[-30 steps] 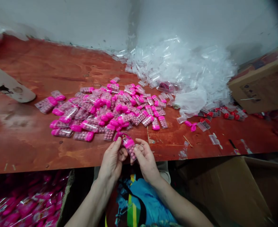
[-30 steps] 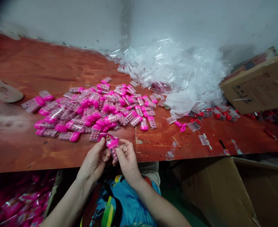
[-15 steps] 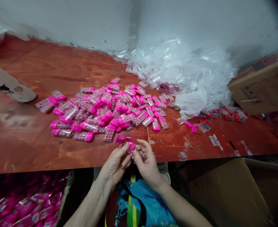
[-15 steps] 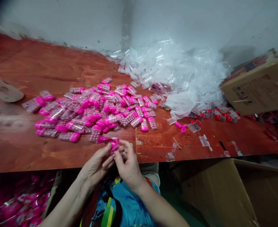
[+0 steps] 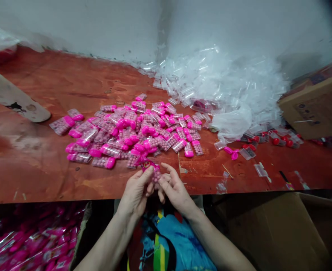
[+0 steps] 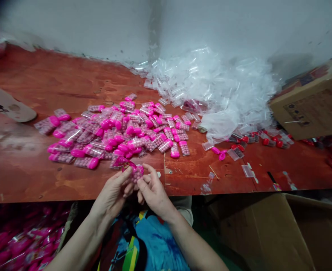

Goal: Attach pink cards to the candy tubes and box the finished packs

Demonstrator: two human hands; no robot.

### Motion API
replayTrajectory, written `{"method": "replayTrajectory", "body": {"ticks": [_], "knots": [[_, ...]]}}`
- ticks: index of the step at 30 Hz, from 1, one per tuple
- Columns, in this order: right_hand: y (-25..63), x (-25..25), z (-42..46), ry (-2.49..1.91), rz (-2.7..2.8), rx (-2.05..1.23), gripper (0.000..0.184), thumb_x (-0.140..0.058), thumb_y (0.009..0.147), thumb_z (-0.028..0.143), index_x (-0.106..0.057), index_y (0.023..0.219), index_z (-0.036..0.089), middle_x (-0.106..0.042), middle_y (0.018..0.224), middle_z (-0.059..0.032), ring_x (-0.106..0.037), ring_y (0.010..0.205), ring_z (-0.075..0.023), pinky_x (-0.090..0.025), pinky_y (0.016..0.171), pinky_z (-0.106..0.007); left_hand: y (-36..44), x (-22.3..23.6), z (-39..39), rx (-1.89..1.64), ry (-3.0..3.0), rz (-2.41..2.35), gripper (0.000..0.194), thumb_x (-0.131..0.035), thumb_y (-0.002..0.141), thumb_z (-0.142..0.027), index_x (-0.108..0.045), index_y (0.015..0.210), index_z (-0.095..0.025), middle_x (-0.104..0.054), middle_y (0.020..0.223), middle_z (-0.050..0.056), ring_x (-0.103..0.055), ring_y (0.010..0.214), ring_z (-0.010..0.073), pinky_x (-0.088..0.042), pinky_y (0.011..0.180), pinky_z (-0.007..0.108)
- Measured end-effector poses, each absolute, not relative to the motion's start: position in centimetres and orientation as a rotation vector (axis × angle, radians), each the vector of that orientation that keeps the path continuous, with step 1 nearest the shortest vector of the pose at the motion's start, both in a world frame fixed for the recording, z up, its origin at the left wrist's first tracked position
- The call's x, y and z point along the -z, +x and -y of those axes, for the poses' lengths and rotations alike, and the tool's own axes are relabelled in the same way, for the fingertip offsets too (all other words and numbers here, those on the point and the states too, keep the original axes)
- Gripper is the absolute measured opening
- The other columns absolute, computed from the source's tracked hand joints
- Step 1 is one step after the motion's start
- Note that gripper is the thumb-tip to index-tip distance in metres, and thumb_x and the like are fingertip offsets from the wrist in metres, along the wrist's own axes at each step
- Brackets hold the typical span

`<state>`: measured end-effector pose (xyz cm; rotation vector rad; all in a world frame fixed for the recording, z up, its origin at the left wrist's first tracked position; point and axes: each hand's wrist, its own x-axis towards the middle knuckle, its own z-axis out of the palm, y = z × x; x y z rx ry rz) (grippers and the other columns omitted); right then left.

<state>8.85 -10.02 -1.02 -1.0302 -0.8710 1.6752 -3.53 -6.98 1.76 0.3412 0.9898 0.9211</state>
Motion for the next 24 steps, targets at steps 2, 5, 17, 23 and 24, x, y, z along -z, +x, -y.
{"method": "replayTrajectory", "body": {"ticks": [2,5,17,23,24], "knots": [[9.1,0.8,10.0,-0.919,0.784,-1.864,0.050,-0.051,0.096,0.041,-0.030,0.140,0.030,-0.052,0.070,0.0068,-0.032,0.038,-0.0042,-0.031,0.039,-0.017,-3.5,-1.6,7.0,-0.887,0.354,-0.974,0.032,-0.074,0.077,-0.042,-0.061,0.072,-0.013,-0.043,0.040,-0.007,-0.031,0.036,0.0035,-0.021,0.040,0.018],[9.2,0.8,10.2,-0.914,0.766,-1.883,0.051,-0.046,0.098,0.041,-0.026,0.144,0.031,-0.047,0.068,0.0072,-0.023,0.041,-0.0049,-0.027,0.039,-0.016,-3.4,-1.4,7.4,-0.847,0.384,-0.979,0.035,-0.073,0.077,-0.045,-0.062,0.071,-0.012,-0.047,0.042,-0.005,-0.030,0.036,0.0029,-0.020,0.040,0.018],[9.8,0.9,10.0,-1.010,0.913,-1.817,0.049,-0.047,0.097,0.043,-0.031,0.141,0.030,-0.043,0.065,0.0086,-0.021,0.040,-0.0049,-0.022,0.036,-0.015,-4.3,-1.6,7.5,-0.810,0.342,-0.950,0.036,-0.071,0.077,-0.048,-0.062,0.072,-0.014,-0.042,0.037,-0.007,-0.027,0.035,0.0039,-0.023,0.039,0.018],[8.6,1.0,11.1,-1.281,1.294,-1.315,0.048,-0.053,0.095,0.032,-0.040,0.140,0.026,-0.063,0.098,-0.0054,-0.060,0.085,-0.0178,-0.050,0.083,-0.035,-3.8,-1.2,8.4,-0.891,0.334,-1.060,0.040,-0.073,0.076,-0.049,-0.059,0.062,-0.014,-0.041,0.035,-0.006,-0.030,0.034,0.0038,-0.022,0.038,0.018],[8.4,1.0,11.3,-1.296,1.313,-1.289,0.048,-0.054,0.094,0.032,-0.041,0.140,0.026,-0.063,0.104,-0.0067,-0.060,0.090,-0.0193,-0.048,0.088,-0.037,-3.8,-1.1,8.5,-0.895,0.325,-1.064,0.039,-0.073,0.076,-0.047,-0.059,0.062,-0.013,-0.042,0.035,-0.005,-0.031,0.035,0.0040,-0.023,0.039,0.017]]}}
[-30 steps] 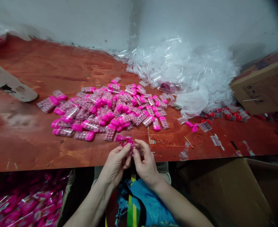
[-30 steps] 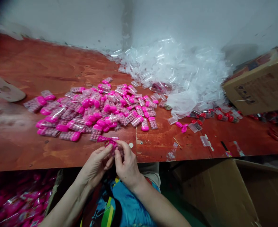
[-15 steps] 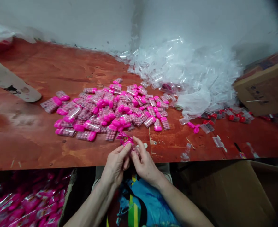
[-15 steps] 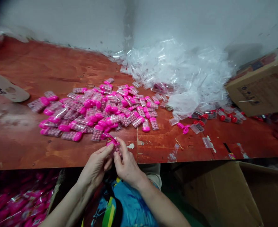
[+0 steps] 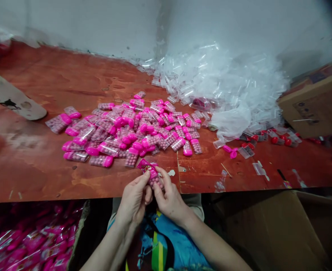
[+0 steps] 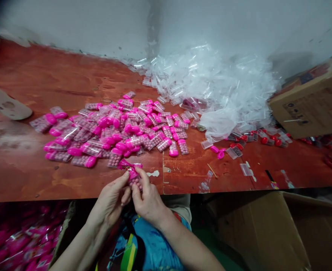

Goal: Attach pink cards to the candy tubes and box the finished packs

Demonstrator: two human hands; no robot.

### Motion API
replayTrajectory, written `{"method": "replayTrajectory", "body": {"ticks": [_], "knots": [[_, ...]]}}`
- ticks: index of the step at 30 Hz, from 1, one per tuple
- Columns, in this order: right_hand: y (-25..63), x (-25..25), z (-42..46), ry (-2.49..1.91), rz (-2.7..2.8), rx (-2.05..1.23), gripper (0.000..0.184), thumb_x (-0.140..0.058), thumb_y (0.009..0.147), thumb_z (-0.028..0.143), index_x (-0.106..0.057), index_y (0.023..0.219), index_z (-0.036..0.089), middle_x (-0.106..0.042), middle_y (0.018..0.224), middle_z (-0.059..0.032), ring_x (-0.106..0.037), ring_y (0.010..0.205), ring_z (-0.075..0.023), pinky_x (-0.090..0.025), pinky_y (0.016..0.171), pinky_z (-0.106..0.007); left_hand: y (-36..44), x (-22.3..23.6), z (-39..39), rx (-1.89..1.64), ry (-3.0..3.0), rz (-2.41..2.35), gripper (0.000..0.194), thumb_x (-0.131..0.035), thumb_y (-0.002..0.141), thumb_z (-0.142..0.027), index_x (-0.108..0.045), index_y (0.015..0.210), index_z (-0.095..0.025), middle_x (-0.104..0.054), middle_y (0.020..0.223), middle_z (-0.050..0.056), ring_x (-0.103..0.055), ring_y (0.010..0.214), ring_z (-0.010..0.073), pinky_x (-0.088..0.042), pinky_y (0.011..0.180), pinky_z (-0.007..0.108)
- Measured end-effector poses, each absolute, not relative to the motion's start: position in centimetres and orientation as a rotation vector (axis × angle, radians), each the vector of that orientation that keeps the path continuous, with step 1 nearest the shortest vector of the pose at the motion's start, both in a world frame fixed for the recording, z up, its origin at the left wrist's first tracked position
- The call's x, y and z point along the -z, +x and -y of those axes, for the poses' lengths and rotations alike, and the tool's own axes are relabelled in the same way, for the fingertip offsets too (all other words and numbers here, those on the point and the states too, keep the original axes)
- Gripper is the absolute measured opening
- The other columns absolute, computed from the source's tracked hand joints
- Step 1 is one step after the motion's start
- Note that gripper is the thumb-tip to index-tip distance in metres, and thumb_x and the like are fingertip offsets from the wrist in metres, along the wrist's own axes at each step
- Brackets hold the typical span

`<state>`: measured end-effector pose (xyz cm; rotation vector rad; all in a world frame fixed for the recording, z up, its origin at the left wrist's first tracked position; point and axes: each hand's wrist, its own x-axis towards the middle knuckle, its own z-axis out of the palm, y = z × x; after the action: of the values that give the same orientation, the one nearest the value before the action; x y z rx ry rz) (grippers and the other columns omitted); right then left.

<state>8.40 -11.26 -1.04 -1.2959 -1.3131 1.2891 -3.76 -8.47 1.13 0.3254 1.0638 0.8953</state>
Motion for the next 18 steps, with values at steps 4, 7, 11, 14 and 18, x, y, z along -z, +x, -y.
{"method": "replayTrajectory", "body": {"ticks": [4,7,11,14,18], "knots": [[8.5,1.2,11.1,-1.196,1.089,-1.530,0.045,-0.051,0.095,0.039,-0.041,0.137,0.026,-0.057,0.079,0.0008,-0.053,0.061,-0.0119,-0.048,0.060,-0.024,-4.3,-1.0,8.1,-0.836,0.223,-0.960,0.027,-0.073,0.077,-0.038,-0.065,0.076,-0.012,-0.053,0.047,-0.004,-0.030,0.033,0.0021,-0.022,0.037,0.017],[8.9,1.4,10.6,-1.162,0.936,-1.709,0.048,-0.047,0.096,0.046,-0.036,0.138,0.026,-0.044,0.064,0.0081,-0.027,0.040,-0.0061,-0.026,0.037,-0.017,-4.9,-0.9,7.6,-0.793,0.198,-0.864,0.027,-0.068,0.079,-0.039,-0.066,0.086,-0.013,-0.067,0.066,0.001,-0.030,0.032,0.0012,-0.020,0.035,0.018],[8.4,1.1,11.2,-1.249,1.069,-1.582,0.049,-0.047,0.097,0.044,-0.037,0.141,0.025,-0.053,0.069,0.0041,-0.050,0.054,-0.0105,-0.045,0.051,-0.021,-5.0,-1.4,8.6,-0.815,0.324,-0.999,0.032,-0.071,0.077,-0.043,-0.065,0.074,-0.011,-0.055,0.042,-0.001,-0.028,0.029,0.0028,-0.017,0.035,0.019],[8.3,1.8,12.6,-1.346,1.226,-1.385,0.050,-0.051,0.093,0.044,-0.044,0.139,0.026,-0.067,0.103,-0.0067,-0.065,0.094,-0.0200,-0.053,0.086,-0.033,-4.5,-1.9,10.2,-0.926,0.291,-1.093,0.036,-0.073,0.071,-0.047,-0.060,0.065,-0.014,-0.042,0.032,-0.005,-0.027,0.026,0.0052,-0.016,0.034,0.022],[8.1,5.5,12.3,-1.405,1.298,-1.335,0.056,-0.065,0.078,0.051,-0.057,0.130,0.033,-0.069,0.116,-0.0099,-0.067,0.102,-0.0322,-0.060,0.074,-0.039,-5.1,-1.6,10.3,-1.031,0.259,-1.146,0.038,-0.072,0.066,-0.049,-0.058,0.056,-0.015,-0.043,0.034,-0.003,-0.032,0.026,0.0078,-0.019,0.034,0.026]]}}
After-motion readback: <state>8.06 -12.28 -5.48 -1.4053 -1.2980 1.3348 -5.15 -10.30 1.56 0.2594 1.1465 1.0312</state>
